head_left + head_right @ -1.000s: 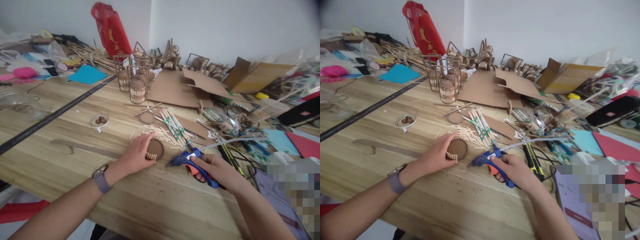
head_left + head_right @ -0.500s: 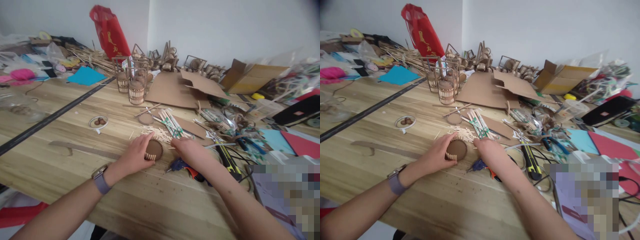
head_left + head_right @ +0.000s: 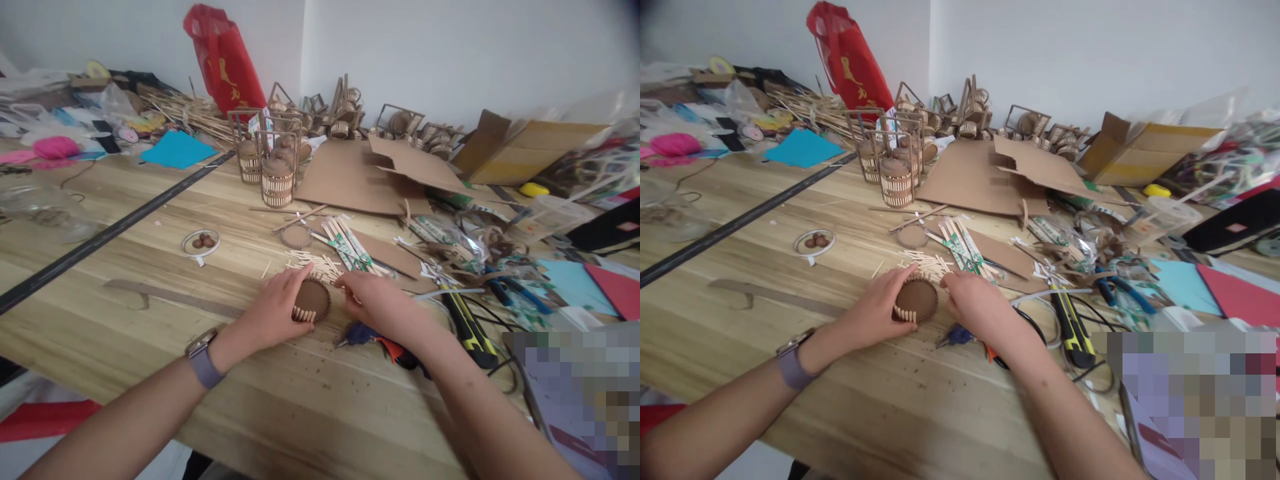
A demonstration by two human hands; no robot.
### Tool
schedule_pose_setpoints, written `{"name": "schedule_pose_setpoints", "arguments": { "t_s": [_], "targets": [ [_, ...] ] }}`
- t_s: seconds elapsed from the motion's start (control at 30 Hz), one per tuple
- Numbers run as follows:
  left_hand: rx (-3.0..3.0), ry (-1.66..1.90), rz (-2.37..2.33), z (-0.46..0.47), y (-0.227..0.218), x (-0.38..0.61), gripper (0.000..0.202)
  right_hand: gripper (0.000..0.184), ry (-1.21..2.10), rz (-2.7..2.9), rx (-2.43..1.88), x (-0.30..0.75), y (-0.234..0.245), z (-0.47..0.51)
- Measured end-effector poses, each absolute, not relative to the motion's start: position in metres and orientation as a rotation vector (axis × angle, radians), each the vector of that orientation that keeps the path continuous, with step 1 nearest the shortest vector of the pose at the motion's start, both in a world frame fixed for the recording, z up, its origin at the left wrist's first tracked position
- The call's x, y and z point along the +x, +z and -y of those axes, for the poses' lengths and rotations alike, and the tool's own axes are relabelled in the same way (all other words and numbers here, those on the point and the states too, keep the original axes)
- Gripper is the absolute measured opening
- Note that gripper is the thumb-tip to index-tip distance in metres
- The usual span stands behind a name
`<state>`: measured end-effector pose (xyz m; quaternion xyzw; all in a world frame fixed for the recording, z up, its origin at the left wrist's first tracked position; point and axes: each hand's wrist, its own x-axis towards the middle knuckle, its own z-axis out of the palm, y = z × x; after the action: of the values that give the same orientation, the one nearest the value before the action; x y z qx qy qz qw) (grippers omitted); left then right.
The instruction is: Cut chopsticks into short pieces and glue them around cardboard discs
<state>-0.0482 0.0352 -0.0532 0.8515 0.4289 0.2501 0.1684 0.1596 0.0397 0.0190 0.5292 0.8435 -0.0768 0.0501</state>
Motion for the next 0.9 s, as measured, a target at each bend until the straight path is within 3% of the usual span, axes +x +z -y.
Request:
{"name": "schedule_pose_setpoints", "arguments": {
  "t_s": [0.17,0.27,0.9],
  "targets": [
    [2.367,0.685,-1.242,-0.035,-0.05,-0.048,0.1,0.016,-0.908,-2.805,1.643,0.157,0.023,-0.03],
    [2.363,0.716,-1.214,-0.036,-0.052,-0.049,0.099,0.014,-1.104,-2.769,1.628,0.153,0.014,-0.028],
    [2.418,0.715,-1.205,-0.036,-0.052,-0.049,0.097,0.014,-0.805,-2.698,1.658,0.134,0.003,-0.024]
  ]
}}
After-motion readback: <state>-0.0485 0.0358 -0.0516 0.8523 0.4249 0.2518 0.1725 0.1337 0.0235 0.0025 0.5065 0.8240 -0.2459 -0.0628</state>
